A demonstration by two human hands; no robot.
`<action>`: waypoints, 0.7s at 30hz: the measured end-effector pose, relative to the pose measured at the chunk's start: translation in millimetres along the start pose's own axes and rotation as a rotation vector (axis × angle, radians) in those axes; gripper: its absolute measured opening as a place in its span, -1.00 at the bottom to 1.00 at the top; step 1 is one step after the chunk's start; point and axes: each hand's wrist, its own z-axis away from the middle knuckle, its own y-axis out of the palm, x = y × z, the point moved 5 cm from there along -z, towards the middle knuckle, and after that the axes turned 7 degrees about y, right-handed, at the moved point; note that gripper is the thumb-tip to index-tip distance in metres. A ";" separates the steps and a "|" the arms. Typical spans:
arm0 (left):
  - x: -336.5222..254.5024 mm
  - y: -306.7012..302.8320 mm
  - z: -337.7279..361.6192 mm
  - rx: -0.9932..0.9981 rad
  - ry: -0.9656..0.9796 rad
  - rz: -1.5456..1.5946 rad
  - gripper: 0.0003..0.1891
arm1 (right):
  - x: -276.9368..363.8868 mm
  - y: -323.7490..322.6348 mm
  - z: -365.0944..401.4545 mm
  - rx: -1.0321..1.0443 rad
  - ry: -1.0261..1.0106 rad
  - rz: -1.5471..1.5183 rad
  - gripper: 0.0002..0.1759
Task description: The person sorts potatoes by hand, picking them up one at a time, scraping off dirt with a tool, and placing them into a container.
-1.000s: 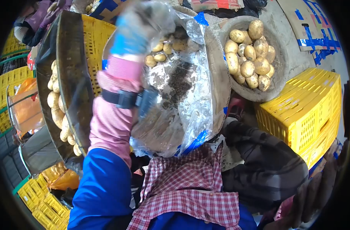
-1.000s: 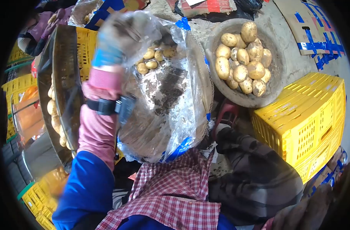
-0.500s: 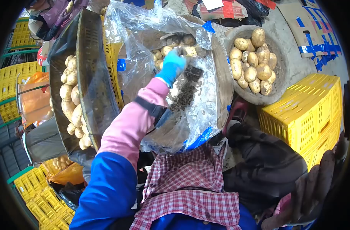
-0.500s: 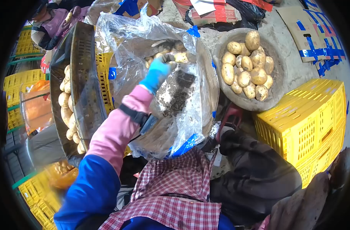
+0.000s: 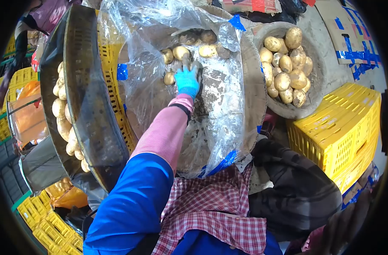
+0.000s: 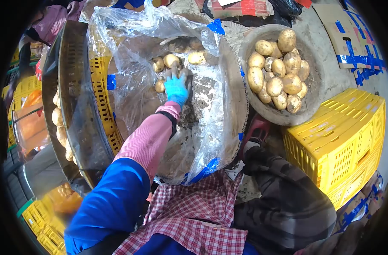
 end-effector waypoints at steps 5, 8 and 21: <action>7.8 9.4 18.2 0.114 -0.032 0.041 -0.47 | 0.9 8.5 0.1 0.010 0.019 0.012 -0.33; 36.3 48.7 4.5 -0.238 -0.349 0.971 -0.57 | 2.0 16.2 -2.8 0.056 0.040 0.034 -0.33; -22.9 -372.2 118.2 -0.304 -0.072 2.731 -0.56 | -57.4 43.3 -26.8 0.590 -0.085 0.280 -0.40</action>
